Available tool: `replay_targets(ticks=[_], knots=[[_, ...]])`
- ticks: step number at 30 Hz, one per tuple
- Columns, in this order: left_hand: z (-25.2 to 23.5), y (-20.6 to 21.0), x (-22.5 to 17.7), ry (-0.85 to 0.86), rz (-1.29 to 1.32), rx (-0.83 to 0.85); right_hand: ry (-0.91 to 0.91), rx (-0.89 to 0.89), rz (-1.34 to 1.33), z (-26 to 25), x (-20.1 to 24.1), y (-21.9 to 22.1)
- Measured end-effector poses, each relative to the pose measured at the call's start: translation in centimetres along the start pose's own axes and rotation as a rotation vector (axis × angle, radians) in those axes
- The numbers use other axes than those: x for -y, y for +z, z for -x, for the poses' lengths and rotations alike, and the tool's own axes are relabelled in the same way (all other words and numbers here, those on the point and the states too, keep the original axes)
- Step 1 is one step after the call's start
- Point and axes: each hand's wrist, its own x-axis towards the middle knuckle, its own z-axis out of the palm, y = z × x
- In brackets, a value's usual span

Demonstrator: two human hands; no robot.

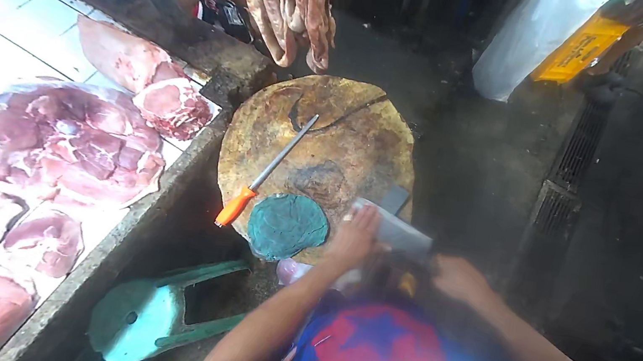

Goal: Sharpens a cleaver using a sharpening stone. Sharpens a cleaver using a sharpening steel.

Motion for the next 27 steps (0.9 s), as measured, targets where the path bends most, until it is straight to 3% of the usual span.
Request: replay_targets(ticks=[3, 5, 7, 11, 13, 15, 19, 21, 23, 27], knots=[[4.5, -0.7, 7.7, -0.028, -0.048, -0.044, -0.146, 0.03, -0.052, -2.8, 6.8, 1.2], [6.1, -1.7, 8.7, -0.09, -0.086, -0.014, -0.18, 0.037, -0.042, -3.6, 7.8, 2.1], [4.9, -1.8, 6.0, -0.105, -0.076, -0.01, -0.157, 0.01, -0.055, -2.9, 5.1, 2.0], [-0.4, 0.2, -4.2, -0.042, 0.024, 0.025, 0.032, -0.022, -0.025, 1.6, -4.6, 0.8], [-2.1, 1.2, -6.0, 0.011, 0.038, -0.008, 0.099, -0.034, 0.021, 2.7, -6.2, -0.1], [-1.5, 0.8, -4.0, 0.011, 0.014, -0.013, 0.069, -0.001, 0.006, 2.0, -3.9, -0.9], [4.5, -0.8, 5.5, -0.067, -0.071, -0.033, -0.145, 0.06, -0.056, -2.2, 5.0, 0.4], [6.6, -1.5, 7.5, -0.112, -0.088, -0.014, -0.187, 0.063, -0.041, -3.1, 6.9, 1.5], [5.8, -1.7, 5.8, -0.121, -0.086, -0.022, -0.177, 0.033, -0.036, -2.7, 5.1, 1.4], [0.8, 0.3, -4.7, -0.062, 0.015, 0.015, 0.011, -0.018, -0.024, 1.9, -5.1, 1.0]])
